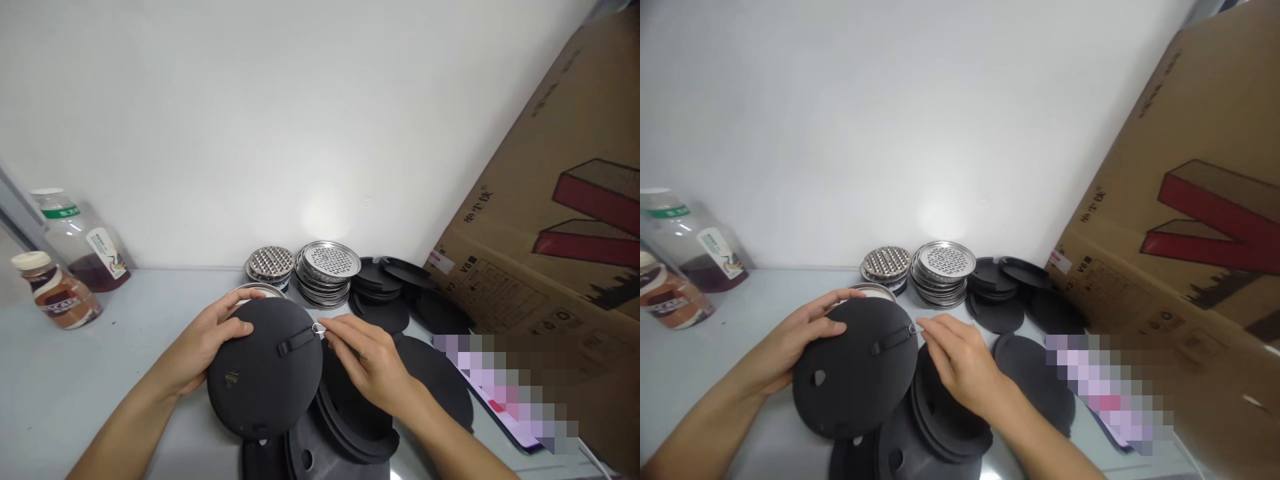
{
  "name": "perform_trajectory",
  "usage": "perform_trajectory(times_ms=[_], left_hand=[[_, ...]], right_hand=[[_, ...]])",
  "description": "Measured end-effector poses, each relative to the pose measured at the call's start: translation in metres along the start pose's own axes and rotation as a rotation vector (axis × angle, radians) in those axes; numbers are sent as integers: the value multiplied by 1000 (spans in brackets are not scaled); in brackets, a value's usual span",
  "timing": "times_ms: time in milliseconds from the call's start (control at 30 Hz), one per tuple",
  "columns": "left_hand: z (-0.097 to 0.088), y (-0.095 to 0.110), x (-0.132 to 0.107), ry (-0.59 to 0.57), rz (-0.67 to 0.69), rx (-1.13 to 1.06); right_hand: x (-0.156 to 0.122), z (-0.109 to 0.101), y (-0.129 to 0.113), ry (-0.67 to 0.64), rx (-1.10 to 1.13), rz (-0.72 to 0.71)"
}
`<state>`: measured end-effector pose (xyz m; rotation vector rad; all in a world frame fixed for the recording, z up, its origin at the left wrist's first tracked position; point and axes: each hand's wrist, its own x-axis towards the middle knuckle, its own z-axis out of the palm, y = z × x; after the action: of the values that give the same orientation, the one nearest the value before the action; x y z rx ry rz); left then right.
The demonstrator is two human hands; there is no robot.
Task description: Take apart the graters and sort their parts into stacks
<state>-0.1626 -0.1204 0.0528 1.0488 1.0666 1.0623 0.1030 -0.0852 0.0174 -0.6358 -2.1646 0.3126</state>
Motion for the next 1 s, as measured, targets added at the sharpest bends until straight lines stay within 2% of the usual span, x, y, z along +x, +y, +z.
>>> perform_trajectory(times_ms=[133,233,300,467,633,767,833,1000], left_hand=[[7,-2,1,-78,39,153],[7,0,-1,-171,5,147],[3,1,-2,-193,2,161],[-7,2,-6,-147,44,308],[-4,0,-5,-152,10,247],[0,2,-4,-112,62,304],[2,4,-4,-90,76,326],[13,0,-2,-77,33,283]], right_hand=[[-7,8,7,67,-245,-141],[-10,9,5,86,-302,-158],[-10,7,-1,95,-275,-115],[-9,8,-16,86,-210,-42],[-2,12,-19,182,-197,30],[8,8,-18,109,57,260],[10,6,-20,114,147,364],[8,8,-23,265,117,337]])
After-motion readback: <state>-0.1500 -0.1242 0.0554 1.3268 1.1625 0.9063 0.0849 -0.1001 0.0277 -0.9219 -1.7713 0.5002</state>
